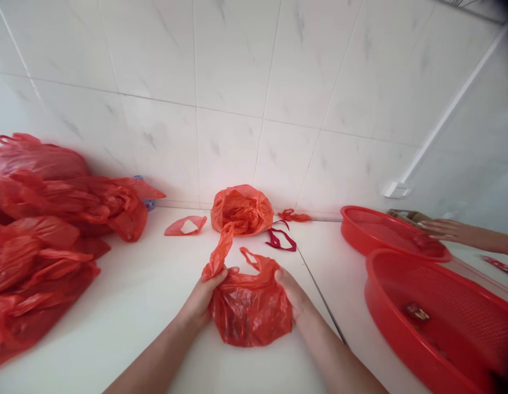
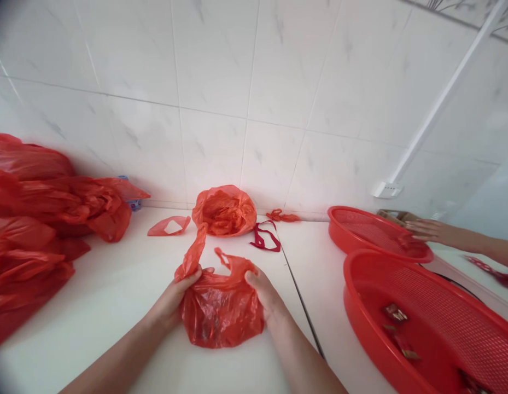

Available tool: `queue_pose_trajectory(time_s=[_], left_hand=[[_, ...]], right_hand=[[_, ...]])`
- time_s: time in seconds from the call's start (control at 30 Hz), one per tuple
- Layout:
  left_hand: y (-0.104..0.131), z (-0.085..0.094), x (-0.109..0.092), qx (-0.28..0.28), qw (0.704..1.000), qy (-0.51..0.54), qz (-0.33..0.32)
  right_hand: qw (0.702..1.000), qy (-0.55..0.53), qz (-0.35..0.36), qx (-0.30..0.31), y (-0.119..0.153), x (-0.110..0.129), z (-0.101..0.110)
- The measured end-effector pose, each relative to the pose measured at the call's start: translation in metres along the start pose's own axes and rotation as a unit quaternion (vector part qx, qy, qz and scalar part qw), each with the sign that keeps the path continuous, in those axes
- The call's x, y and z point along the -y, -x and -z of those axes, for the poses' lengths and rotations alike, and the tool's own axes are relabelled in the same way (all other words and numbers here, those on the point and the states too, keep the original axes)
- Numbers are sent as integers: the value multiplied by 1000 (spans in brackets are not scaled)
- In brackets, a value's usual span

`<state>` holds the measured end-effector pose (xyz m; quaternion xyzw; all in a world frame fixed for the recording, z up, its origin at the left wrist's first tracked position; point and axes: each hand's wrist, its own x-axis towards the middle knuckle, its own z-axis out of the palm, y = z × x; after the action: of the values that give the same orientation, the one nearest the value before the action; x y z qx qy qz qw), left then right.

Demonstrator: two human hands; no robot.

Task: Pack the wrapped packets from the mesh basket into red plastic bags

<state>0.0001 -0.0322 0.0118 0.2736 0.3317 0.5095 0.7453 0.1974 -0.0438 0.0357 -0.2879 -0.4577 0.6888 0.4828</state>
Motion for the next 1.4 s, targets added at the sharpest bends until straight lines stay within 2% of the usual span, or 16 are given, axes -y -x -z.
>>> queue_pose_trajectory(time_s=[0.07, 0.1, 0.23, 0.3, 0.43, 0.6, 0.77, 0.9, 1.0, 1.13, 1.23, 1.3, 1.37, 1.4], left_hand=[[1, 0, -1, 7, 1000, 8, 1], [1, 0, -1, 10, 1000, 16, 6], [3, -2, -3, 11, 997, 68, 40], [4, -3, -4, -2, 996, 85, 41], [6, -9, -4, -48, 995, 86, 33], [5, -10, -2, -2, 995, 86, 43], [1, -5, 5, 61, 993, 95, 41], [-1, -4, 14, 68, 996, 56, 31], [1, -6, 17, 76, 997, 14, 6], [6, -13, 16, 108, 992, -60, -27], [6, -18, 18, 124, 984, -122, -25], [6, -19, 21, 110, 980, -158, -40], [7, -18, 24, 74, 968, -220, -95], [8, -17, 25, 56, 952, -267, -137]], right_hand=[[999, -2, -39, 33, -1, -2, -2], [998, -1, -50, 31, -3, -4, -1], [996, -68, -28, -58, -8, -12, 8], [989, -120, -33, -81, -9, -13, 13], [979, -189, -60, -50, -8, -8, 14], [981, -179, -78, 18, -2, -5, -5], [979, -201, -43, -12, 1, -10, -19], [997, -55, -48, 31, -2, -16, -16], [995, 31, -40, 86, -3, -18, -15], [989, 93, -39, 110, -2, -20, -16], [991, 100, -40, 77, -4, -26, -14], [996, 76, -34, 28, -8, -30, -10], [998, 46, -37, -17, -13, -33, -4], [998, 35, -48, -35, -15, -33, -1]])
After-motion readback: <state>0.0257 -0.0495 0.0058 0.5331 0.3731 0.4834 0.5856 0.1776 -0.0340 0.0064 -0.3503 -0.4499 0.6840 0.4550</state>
